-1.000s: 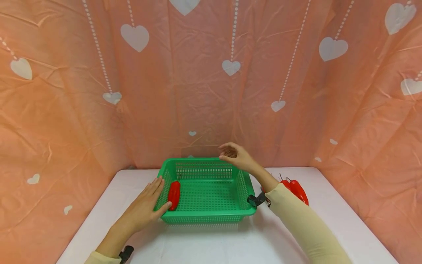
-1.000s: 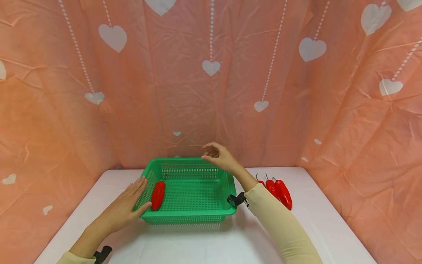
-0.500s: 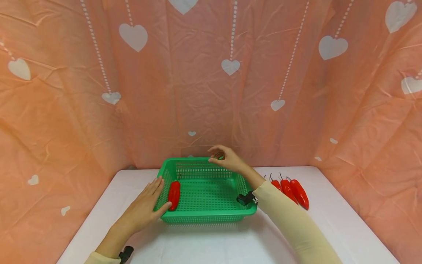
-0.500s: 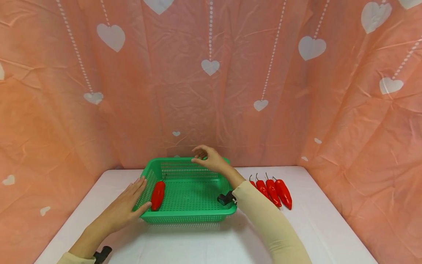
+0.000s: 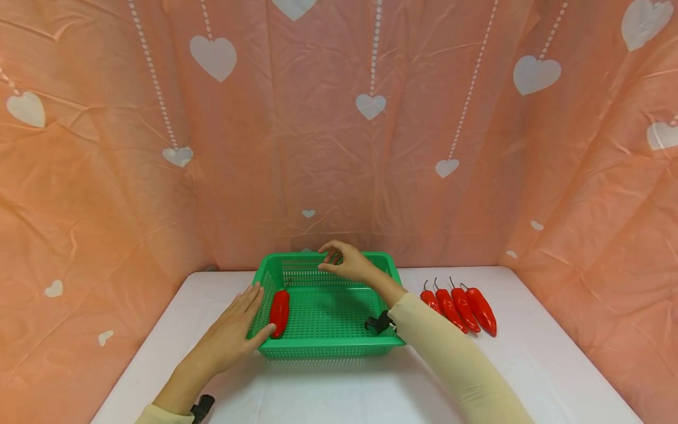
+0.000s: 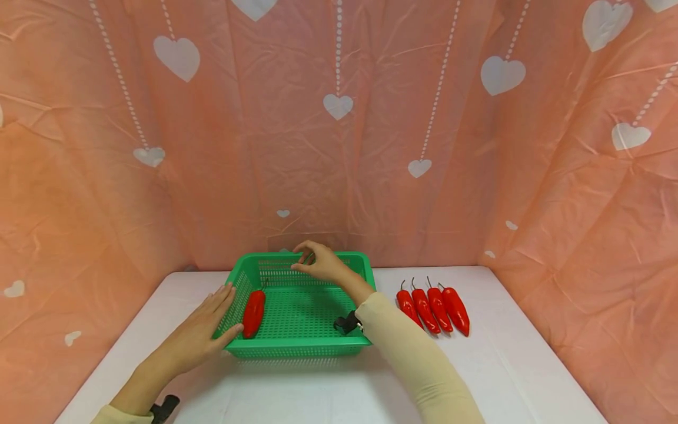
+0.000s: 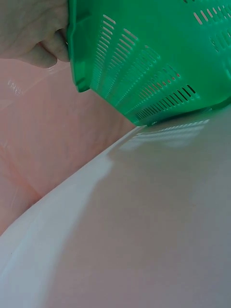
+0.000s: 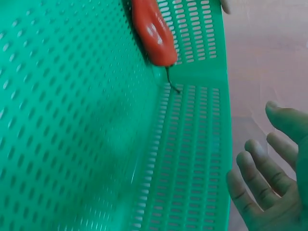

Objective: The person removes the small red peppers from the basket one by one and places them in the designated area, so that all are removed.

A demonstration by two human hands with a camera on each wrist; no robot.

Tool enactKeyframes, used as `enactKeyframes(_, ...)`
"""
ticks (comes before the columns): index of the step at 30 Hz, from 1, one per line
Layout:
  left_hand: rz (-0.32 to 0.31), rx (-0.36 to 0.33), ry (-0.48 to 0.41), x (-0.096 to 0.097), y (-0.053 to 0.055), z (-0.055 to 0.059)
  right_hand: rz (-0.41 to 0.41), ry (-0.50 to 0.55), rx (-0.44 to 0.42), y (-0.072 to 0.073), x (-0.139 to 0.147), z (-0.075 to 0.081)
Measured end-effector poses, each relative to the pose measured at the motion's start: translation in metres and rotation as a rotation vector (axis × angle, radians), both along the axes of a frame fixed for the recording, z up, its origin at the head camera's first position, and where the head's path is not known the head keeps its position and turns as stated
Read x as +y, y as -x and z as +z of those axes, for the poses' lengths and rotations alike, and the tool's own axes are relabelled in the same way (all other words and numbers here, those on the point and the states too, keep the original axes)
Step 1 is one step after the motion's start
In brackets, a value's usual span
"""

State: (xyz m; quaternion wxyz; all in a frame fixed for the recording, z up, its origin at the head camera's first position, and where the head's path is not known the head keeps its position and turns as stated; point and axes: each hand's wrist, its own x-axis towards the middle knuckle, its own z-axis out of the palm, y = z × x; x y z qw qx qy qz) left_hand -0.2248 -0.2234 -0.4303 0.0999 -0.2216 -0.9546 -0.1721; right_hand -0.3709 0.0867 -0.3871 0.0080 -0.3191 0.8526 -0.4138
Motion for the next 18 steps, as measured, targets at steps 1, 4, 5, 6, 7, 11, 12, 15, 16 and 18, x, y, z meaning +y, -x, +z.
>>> enactKeyframes(1,0.0,0.002,-0.001,0.0,0.0,0.0,0.0,-0.004,-0.009,0.0,-0.003,0.0)
enactKeyframes(4,0.003,0.002,-0.001,0.0,0.0,-0.001,0.008,-0.011,-0.035,-0.001,-0.011,-0.001)
enactKeyframes(5,0.005,0.002,0.0,0.0,0.0,0.0,0.014,-0.015,-0.043,-0.001,-0.013,-0.001)
enactKeyframes(6,0.006,0.0,0.0,0.0,0.0,0.0,0.022,-0.019,-0.045,-0.001,-0.016,-0.001)
enactKeyframes(7,0.006,-0.002,-0.001,0.0,0.0,0.0,0.028,-0.024,-0.051,-0.002,-0.018,-0.002)
enactKeyframes(11,0.008,-0.009,-0.004,0.001,0.0,0.0,0.052,-0.031,-0.07,-0.003,-0.026,-0.005)
enactKeyframes(12,0.008,-0.01,-0.003,0.001,0.0,0.0,0.056,-0.034,-0.073,-0.003,-0.028,-0.005)
enactKeyframes(15,0.009,-0.011,-0.003,0.001,-0.001,0.001,0.071,-0.044,-0.072,-0.004,-0.034,-0.007)
enactKeyframes(16,0.009,-0.012,-0.004,0.001,-0.001,0.001,0.074,-0.049,-0.071,-0.004,-0.036,-0.007)
enactKeyframes(18,0.009,-0.012,-0.004,0.0,-0.001,0.001,0.08,-0.063,-0.071,-0.005,-0.039,-0.008)
